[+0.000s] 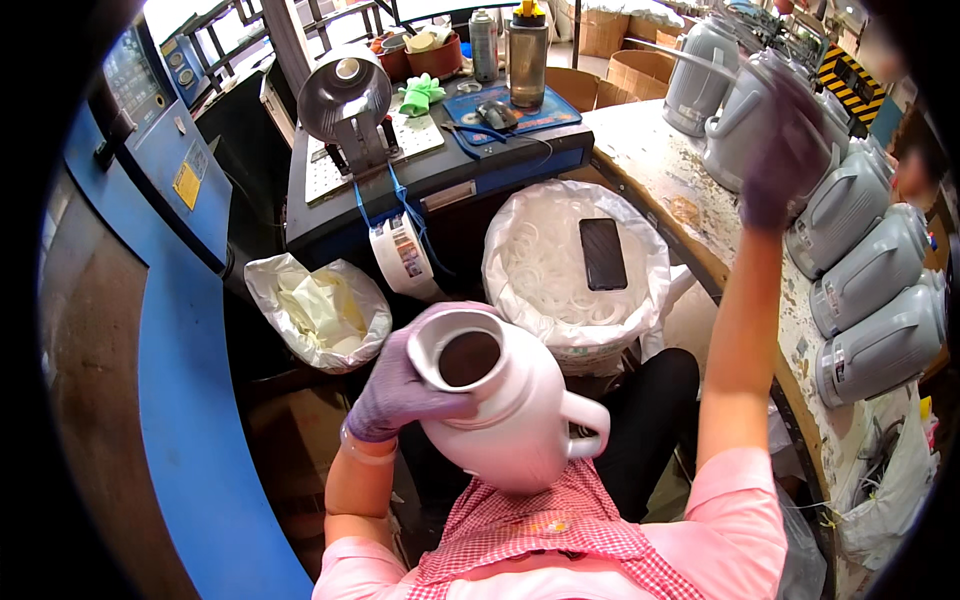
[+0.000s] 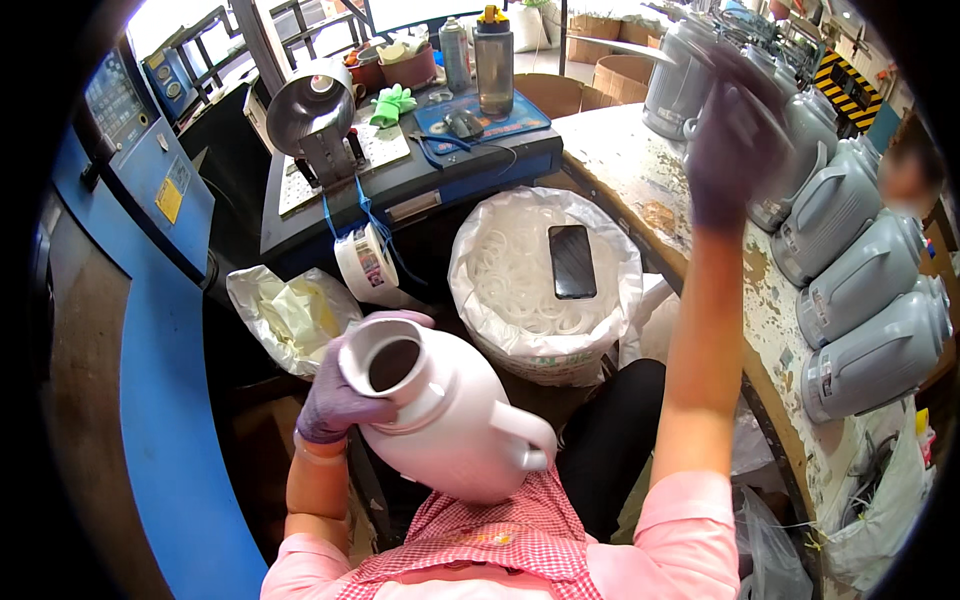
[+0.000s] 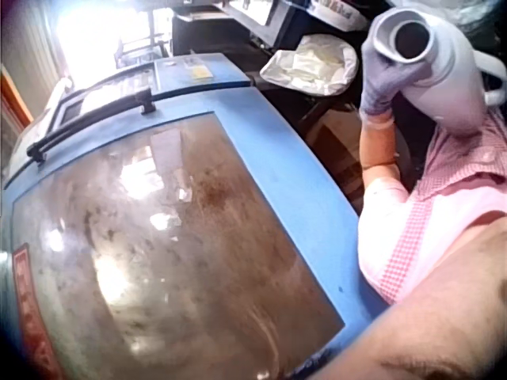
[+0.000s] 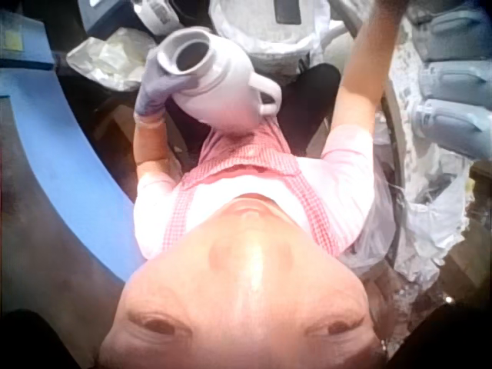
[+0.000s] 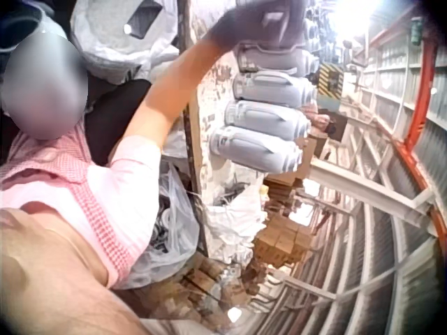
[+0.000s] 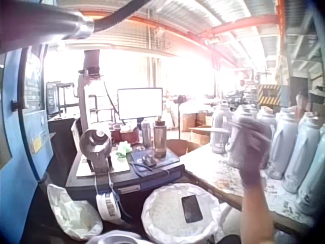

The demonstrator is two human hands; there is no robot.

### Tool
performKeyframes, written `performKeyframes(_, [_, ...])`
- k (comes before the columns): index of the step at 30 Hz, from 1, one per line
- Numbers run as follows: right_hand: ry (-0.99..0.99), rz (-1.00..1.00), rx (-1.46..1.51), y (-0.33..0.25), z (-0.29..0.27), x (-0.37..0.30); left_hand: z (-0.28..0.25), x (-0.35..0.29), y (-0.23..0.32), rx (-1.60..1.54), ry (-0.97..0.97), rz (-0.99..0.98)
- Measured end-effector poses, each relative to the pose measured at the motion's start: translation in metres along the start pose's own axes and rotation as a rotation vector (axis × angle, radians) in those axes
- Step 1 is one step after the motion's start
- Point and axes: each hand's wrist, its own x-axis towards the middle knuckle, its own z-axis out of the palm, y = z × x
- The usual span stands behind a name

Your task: The person assembles white electric kettles by attaching metal base rings and applying labels. They pick up a kettle, retrieve a base ring from a bag, screw it onto the bottom, and then apply a label to the side before placing the finished unit on a table.

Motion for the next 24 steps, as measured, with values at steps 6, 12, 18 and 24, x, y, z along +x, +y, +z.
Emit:
performKeyframes(6, [-0.926,0.76,0.13,0.068,0.121,-0.14,-0.021,-0.028,-0.036,0.203,0.309,0.227])
performKeyframes(12, [-1.46,0.596,-0.105,-0.047,0.118,-0.289,0.0,-0.033,-0.075,0.344,0.395,0.217])
performKeyframes(18, [-1.15,1.227,0.639,-0.097,0.061,-0.233,-0.001,-0.031,-0.087,0.575,0.409,0.243])
performKeyframes(24, [-1.127,0.714,0.978,-0.188,-0.016,-0.113,0.028,-0.015,-0.09,0.763,0.422,0.323])
